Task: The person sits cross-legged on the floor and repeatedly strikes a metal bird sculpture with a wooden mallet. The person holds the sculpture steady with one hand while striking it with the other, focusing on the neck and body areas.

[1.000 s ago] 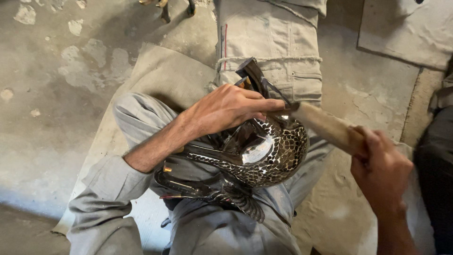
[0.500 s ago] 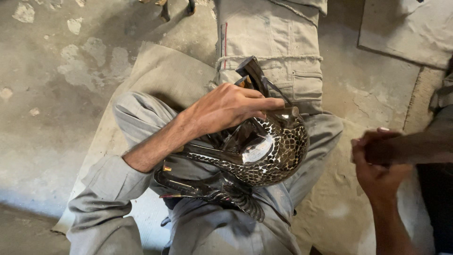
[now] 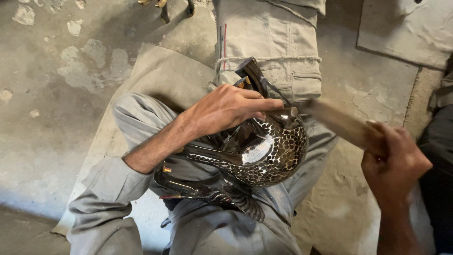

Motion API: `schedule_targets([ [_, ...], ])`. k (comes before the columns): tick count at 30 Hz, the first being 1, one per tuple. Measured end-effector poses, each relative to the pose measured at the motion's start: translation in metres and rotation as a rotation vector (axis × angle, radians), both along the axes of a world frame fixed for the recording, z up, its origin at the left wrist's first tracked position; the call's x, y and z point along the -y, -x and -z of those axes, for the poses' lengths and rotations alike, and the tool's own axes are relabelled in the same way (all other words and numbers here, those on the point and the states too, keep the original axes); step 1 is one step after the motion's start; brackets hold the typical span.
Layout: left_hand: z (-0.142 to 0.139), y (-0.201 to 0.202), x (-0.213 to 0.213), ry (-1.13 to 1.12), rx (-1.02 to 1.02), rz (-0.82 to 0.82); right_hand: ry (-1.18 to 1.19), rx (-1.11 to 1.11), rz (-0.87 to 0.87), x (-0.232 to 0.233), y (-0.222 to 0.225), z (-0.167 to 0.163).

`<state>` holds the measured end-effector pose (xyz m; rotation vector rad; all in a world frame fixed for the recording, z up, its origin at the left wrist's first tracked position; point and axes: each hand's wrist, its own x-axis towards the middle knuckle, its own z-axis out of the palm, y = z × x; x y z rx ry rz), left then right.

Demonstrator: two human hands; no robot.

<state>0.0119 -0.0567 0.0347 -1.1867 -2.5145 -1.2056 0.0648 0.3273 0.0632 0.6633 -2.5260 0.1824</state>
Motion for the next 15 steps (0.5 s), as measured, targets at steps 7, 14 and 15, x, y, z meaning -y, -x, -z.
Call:
schedule_targets([
  [7,0.003,0.001,-0.003,0.09,-0.065,-0.007,-0.014,0.095,0.054,0.005,-0.002,-0.004],
  [14,0.007,0.001,-0.003,0.02,-0.17,-0.011,0.268,0.216,0.01,-0.008,0.002,-0.001],
  [15,0.007,0.001,-0.003,0.018,-0.177,-0.015,0.209,0.206,0.022,-0.01,0.002,0.0],
])
